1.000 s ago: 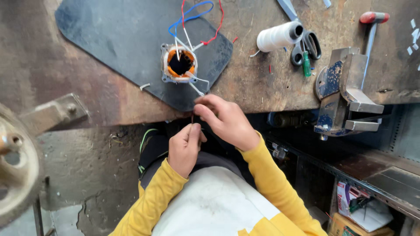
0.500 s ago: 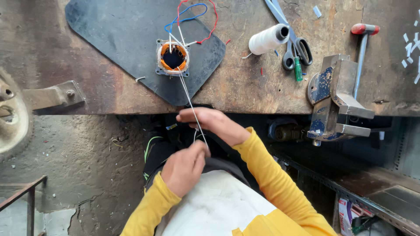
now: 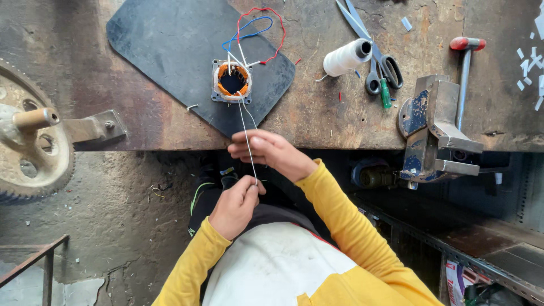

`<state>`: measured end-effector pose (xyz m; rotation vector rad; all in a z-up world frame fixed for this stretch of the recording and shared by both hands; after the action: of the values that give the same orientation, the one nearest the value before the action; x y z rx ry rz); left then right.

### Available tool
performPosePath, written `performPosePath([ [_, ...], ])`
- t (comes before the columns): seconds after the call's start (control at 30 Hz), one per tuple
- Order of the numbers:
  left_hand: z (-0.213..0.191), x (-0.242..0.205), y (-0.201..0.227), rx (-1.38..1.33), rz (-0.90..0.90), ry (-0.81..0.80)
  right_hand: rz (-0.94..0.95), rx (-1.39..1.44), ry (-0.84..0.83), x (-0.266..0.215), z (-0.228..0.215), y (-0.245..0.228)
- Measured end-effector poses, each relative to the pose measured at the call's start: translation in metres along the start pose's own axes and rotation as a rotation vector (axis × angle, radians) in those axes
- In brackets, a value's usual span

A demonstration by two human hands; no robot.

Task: The person strips the insulation from blue and red wires using a knife, then twists the exposed ends. They insert the wires into a motor stator and secure them by wrapping a white string around the wire bundle and the stator housing.

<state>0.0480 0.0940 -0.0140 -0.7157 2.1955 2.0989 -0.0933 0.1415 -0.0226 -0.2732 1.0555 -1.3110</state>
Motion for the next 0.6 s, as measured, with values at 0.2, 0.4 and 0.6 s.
performPosePath([
  [0.2,-0.028,0.014,0.021,0.766,0.281,-0.065,-0.032,0.060,0.195,0.032,-0.010,-0.015],
  [0.4,-0.086,0.073,0.106,0.893,0.781,0.255,-0.084,-0.002,0.304,0.017,-0.010,-0.004],
  [0.6,-0.061,0.134,0.105,1.285,0.882,0.194,-0.164,-0.055,0.427,0.014,-0.019,0.001],
])
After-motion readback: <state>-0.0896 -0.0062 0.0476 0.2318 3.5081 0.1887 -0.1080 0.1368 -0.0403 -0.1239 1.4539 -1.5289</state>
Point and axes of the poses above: each hand's wrist, its own x-axis towards the middle knuckle, its own z-axis out of the palm, y = z × x, the point moved 6 cm from there along x, towards the middle knuckle, and after that the axes turned 5 degrees about z, right-handed, at the moved point
